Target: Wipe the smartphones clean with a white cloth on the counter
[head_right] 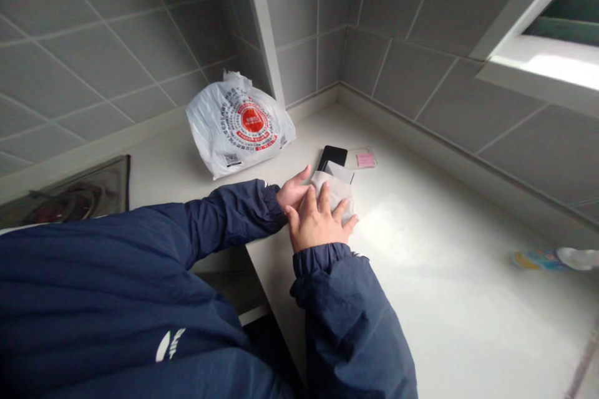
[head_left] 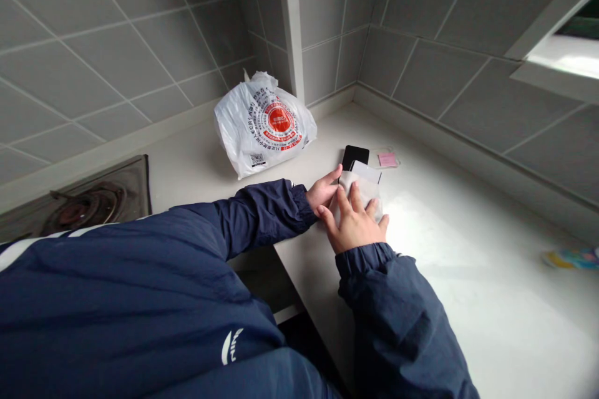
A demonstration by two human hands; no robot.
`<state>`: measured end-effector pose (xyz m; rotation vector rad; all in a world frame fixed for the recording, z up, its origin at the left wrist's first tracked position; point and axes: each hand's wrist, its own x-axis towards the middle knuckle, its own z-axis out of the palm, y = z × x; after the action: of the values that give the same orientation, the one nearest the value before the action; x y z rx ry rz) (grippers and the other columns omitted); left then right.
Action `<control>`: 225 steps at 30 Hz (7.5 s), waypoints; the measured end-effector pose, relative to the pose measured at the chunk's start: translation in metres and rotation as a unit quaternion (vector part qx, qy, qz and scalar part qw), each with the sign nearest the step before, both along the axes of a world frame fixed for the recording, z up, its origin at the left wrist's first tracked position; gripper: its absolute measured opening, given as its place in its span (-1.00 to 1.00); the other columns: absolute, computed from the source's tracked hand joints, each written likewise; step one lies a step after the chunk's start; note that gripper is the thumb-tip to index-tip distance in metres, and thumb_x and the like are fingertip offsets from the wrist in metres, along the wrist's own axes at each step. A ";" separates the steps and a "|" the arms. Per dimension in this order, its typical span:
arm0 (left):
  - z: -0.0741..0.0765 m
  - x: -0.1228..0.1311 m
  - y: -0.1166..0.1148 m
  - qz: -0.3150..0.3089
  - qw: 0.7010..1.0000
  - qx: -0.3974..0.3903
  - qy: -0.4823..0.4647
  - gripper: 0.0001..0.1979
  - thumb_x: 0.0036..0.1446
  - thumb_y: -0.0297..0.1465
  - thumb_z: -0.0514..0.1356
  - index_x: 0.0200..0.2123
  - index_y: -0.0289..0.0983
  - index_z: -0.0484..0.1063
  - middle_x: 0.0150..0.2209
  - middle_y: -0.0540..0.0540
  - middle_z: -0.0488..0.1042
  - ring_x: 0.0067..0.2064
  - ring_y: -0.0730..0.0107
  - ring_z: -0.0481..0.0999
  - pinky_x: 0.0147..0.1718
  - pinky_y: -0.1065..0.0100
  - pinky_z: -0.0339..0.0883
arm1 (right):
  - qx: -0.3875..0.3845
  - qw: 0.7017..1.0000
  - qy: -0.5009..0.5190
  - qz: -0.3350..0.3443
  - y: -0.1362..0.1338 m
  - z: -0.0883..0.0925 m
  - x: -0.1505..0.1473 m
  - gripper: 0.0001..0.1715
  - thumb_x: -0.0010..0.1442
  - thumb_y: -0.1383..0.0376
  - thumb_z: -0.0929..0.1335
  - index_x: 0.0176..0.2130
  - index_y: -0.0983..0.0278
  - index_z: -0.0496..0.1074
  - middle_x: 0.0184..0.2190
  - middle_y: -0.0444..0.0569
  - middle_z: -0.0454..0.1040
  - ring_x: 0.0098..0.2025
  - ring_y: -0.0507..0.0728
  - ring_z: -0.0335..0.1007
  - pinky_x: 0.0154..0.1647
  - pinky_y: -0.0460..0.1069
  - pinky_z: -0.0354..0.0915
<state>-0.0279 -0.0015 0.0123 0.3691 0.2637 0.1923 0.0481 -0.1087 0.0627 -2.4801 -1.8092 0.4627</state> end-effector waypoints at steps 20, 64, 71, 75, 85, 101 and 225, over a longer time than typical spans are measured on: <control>-0.009 0.004 -0.001 0.030 0.998 -0.007 -0.050 -0.22 0.38 0.08 -0.28 0.35 -0.32 0.26 0.14 -0.28 0.49 0.18 0.15 0.48 0.29 0.11 0.07 | 0.076 0.997 -0.014 0.031 0.008 -0.026 0.014 -0.06 0.36 -0.14 0.08 0.49 0.27 -0.18 0.52 -0.06 -0.31 0.51 0.47 -0.27 0.37 0.53 -0.05; 0.008 0.000 0.005 0.000 0.998 -0.049 0.047 -0.10 0.28 0.21 -0.30 0.28 -0.31 0.33 0.06 -0.27 0.54 0.23 0.00 0.42 0.28 -0.06 0.07 | 0.151 0.987 -0.045 0.025 0.009 -0.046 0.001 -0.16 0.34 -0.15 0.17 0.45 0.08 0.01 0.51 -0.16 -0.17 0.47 0.65 -0.22 0.24 0.62 0.08; -0.007 0.004 0.008 0.036 0.999 -0.018 -0.003 -0.26 0.37 0.07 -0.23 0.28 -0.29 0.34 0.04 -0.22 0.56 0.19 0.11 0.48 0.25 0.09 0.15 | 0.199 0.979 -0.032 0.006 0.019 -0.054 0.015 -0.28 0.36 -0.09 0.19 0.40 0.00 0.15 0.47 -0.18 -0.01 0.42 0.61 -0.01 0.22 0.62 0.14; -0.019 0.003 0.008 0.024 0.999 0.009 -0.045 -0.28 0.37 0.07 -0.21 0.30 -0.26 0.31 0.07 -0.21 0.55 0.16 0.14 0.51 0.23 0.11 0.18 | 0.232 0.972 -0.033 -0.007 0.022 -0.063 0.017 -0.29 0.37 0.02 0.20 0.41 0.11 0.15 0.46 -0.12 0.03 0.40 0.60 0.04 0.23 0.56 0.19; -0.015 0.010 0.005 0.056 0.998 0.008 -0.012 -0.28 0.36 0.09 -0.22 0.29 -0.24 0.31 0.06 -0.21 0.55 0.21 0.11 0.47 0.28 0.04 0.12 | 0.333 0.943 -0.016 0.008 0.020 -0.087 0.023 -0.21 0.32 -0.09 0.21 0.37 0.23 0.25 0.42 -0.02 0.15 0.41 0.54 0.06 0.25 0.46 0.20; -0.015 0.012 0.007 0.112 0.992 0.007 -0.058 -0.30 0.36 0.04 -0.16 0.33 -0.28 0.26 0.08 -0.23 0.54 0.17 0.13 0.50 0.29 0.12 0.12 | 0.329 0.943 -0.047 0.008 0.017 -0.088 0.020 -0.38 0.39 0.08 0.17 0.35 0.09 0.25 0.41 0.00 0.17 0.45 0.39 0.02 0.32 0.55 -0.06; -0.012 0.006 0.004 0.152 0.987 0.028 -0.048 -0.27 0.35 0.03 -0.22 0.30 -0.32 0.30 0.07 -0.27 0.55 0.13 0.06 0.54 0.24 0.07 0.19 | 0.465 0.885 0.008 0.014 -0.001 -0.092 0.019 -0.61 0.37 0.20 0.27 0.10 0.21 0.52 0.18 0.01 0.51 0.34 0.27 0.29 0.37 0.24 0.05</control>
<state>-0.0223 0.0027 0.0001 0.3725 0.2186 0.5168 0.0674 -0.1095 -0.0297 -1.7493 -1.5151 -0.3365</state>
